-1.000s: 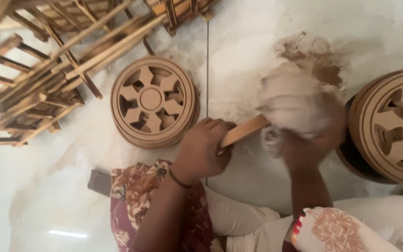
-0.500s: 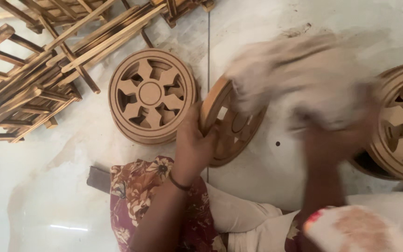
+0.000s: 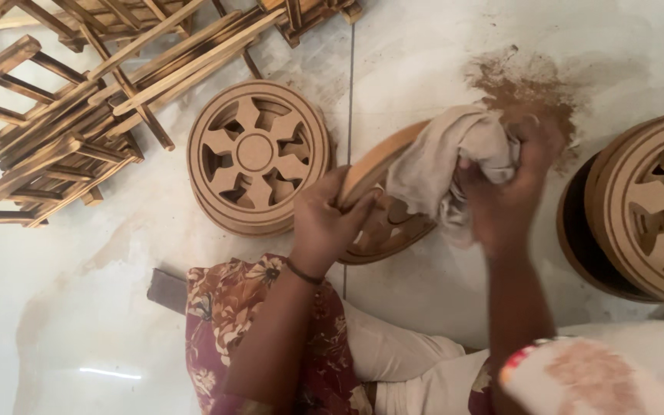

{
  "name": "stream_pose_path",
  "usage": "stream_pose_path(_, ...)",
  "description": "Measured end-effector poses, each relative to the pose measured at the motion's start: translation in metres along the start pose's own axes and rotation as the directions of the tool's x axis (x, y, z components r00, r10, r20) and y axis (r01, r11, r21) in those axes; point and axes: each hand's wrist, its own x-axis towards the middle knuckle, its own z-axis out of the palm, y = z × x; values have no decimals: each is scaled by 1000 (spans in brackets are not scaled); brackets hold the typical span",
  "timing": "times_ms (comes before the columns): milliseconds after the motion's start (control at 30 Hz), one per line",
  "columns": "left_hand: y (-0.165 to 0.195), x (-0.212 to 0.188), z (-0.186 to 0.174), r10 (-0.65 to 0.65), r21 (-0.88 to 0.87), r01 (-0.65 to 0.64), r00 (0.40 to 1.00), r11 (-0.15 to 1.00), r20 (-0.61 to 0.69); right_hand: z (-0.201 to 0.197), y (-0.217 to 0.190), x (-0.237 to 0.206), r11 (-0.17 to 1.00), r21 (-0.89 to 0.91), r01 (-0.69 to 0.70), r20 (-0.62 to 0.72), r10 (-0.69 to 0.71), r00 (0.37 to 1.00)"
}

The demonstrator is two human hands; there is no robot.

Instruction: The person sits on the floor and wipes several round wooden wheels with a cloth. They pick up each wheel, wipe its surfaces, and place it back down, repeating the process for multiple items.

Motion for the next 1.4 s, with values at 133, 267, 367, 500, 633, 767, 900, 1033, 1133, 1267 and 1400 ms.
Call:
stream_pose_path(133, -1, -7, 11, 97, 60, -99, 995, 993, 29, 27, 9, -30, 899, -304, 315, -154, -373, 915)
stream_pose_path(267, -5, -8, 16, 215, 224, -212, 977, 951, 10, 37, 0, -46, 824, -429, 370, -72, -440, 895)
stream_pose_path(367, -7, -9, 16, 263, 192, -250, 963, 949, -49, 36, 2, -44, 831, -401, 384, 36, -405, 914)
stream_pose_path(500, -8, -13, 14, 246, 238, -230, 969, 944, -39, 33, 6, -46, 892, -350, 287, 65, -282, 957)
stream_pose_path(633, -9, -7, 9, 9, 91, 0, 995, 996, -101, 37, -17, -44, 821, -542, 179, 203, -79, 976)
stream_pose_path(767, -11, -2, 5, 52, 96, -35, 983, 995, -176, 30, -57, -22, 753, -658, 20, 327, 261, 908)
stream_pose_path(900, -13, -9, 9, 256, 302, -202, 955, 932, -151, -8, -73, -9, 731, -666, -149, 356, 487, 798)
stream_pose_path(1033, -18, -8, 7, 217, 268, -167, 962, 949, -168, -35, -65, 9, 671, -607, -426, 136, 616, 776)
stream_pose_path(1133, -19, -2, 4, 172, 267, -127, 973, 955, -152, -32, -63, 25, 703, -563, -435, -71, 483, 873)
stream_pose_path(1267, -15, -4, 8, 173, 265, -129, 973, 956, -153, 13, -61, 13, 538, -669, -513, 57, 726, 686)
stream_pose_path(1400, -19, -3, 6, 57, 230, -10, 979, 973, -197, 25, -47, -13, 569, -793, -215, 338, 706, 622)
